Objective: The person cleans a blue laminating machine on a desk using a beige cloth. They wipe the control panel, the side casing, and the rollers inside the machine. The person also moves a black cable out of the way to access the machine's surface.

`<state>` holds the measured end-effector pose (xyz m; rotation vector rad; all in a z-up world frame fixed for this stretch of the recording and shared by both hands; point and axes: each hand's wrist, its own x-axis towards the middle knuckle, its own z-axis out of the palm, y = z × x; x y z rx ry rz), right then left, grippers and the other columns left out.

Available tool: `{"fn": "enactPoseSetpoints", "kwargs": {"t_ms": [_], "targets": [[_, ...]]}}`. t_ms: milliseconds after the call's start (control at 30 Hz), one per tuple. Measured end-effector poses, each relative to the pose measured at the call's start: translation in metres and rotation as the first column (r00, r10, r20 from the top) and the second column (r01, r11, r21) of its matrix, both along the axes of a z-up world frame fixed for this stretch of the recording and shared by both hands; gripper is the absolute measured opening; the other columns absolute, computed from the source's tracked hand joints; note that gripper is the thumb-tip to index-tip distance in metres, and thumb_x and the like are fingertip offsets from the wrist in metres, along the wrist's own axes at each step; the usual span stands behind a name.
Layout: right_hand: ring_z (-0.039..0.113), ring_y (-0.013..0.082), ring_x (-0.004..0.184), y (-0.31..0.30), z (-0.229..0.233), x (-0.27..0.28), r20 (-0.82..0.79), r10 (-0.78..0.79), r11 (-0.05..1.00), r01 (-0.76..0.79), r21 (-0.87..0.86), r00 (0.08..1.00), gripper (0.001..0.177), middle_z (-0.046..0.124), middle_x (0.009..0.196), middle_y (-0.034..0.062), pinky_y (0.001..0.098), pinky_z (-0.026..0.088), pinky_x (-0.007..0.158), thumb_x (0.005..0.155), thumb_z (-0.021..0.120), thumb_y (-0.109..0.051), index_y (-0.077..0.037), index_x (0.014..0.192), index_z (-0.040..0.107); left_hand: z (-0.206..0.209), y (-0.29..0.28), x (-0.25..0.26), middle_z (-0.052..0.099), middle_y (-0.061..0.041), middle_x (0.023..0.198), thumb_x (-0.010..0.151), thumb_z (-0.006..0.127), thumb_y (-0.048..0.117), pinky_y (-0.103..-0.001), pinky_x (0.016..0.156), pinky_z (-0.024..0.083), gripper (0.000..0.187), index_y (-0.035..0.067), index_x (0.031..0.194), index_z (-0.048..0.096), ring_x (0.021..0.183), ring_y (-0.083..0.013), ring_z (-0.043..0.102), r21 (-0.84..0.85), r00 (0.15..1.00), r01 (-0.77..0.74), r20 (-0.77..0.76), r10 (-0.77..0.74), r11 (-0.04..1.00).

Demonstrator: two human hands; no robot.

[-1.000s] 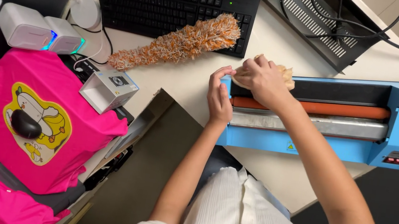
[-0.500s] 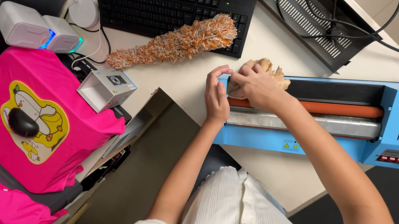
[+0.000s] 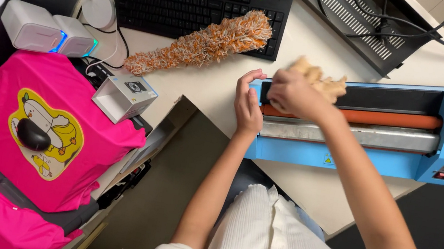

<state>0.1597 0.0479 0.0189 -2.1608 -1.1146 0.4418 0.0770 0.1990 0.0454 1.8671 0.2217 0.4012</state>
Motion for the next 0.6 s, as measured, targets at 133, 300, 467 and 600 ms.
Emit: {"fn": "enactPoseSetpoints", "kwargs": {"t_ms": [133, 300, 467, 600], "targets": [[0.059, 0.029, 0.104, 0.007, 0.004, 0.002, 0.015, 0.013, 0.999, -0.013, 0.031, 1.0, 0.012, 0.062, 0.107, 0.0065, 0.0412, 0.051, 0.094, 0.078, 0.076, -0.014, -0.014, 0.09, 0.073, 0.001, 0.0, -0.001, 0.065, -0.017, 0.126, 0.115, 0.03, 0.033, -0.041, 0.115, 0.044, 0.045, -0.001, 0.13, 0.056, 0.126, -0.0315, 0.061, 0.003, 1.0, -0.004, -0.001, 0.004, 1.0], [0.059, 0.0299, 0.102, 0.0, 0.018, 0.004, 0.204, -0.186, 0.97, 0.213, -0.117, 0.961, 0.018, 0.066, 0.103, 0.0027, 0.0451, 0.047, 0.085, 0.071, 0.082, -0.026, -0.018, 0.086, 0.078, 0.001, 0.001, 0.0, 0.065, -0.016, 0.124, 0.114, 0.03, 0.035, -0.04, 0.112, 0.045, 0.048, -0.001, 0.133, 0.056, 0.121, -0.0287, 0.063, -0.056, 0.999, -0.004, -0.036, 0.002, 0.998], [0.058, 0.0244, 0.104, 0.011, 0.023, 0.001, 0.197, -0.088, 0.994, 0.098, -0.042, 0.976, 0.008, 0.067, 0.101, -0.0036, 0.0429, 0.045, 0.089, 0.075, 0.081, -0.027, -0.021, 0.079, 0.077, -0.007, 0.0, -0.002, 0.064, -0.016, 0.126, 0.115, 0.031, 0.036, -0.041, 0.114, 0.045, 0.047, -0.001, 0.132, 0.055, 0.123, -0.0292, 0.062, -0.055, 1.0, -0.008, -0.011, 0.008, 0.998], [0.057, 0.0249, 0.103, 0.008, 0.02, -0.005, 0.095, -0.062, 0.997, 0.057, 0.054, 0.994, 0.01, 0.066, 0.101, -0.0039, 0.0422, 0.041, 0.087, 0.074, 0.08, -0.027, -0.018, 0.074, 0.076, -0.008, -0.001, -0.005, 0.064, -0.016, 0.127, 0.115, 0.032, 0.036, -0.041, 0.113, 0.047, 0.047, -0.001, 0.131, 0.056, 0.122, -0.0292, 0.062, -0.081, 1.0, -0.013, -0.025, 0.011, 0.997]]}}
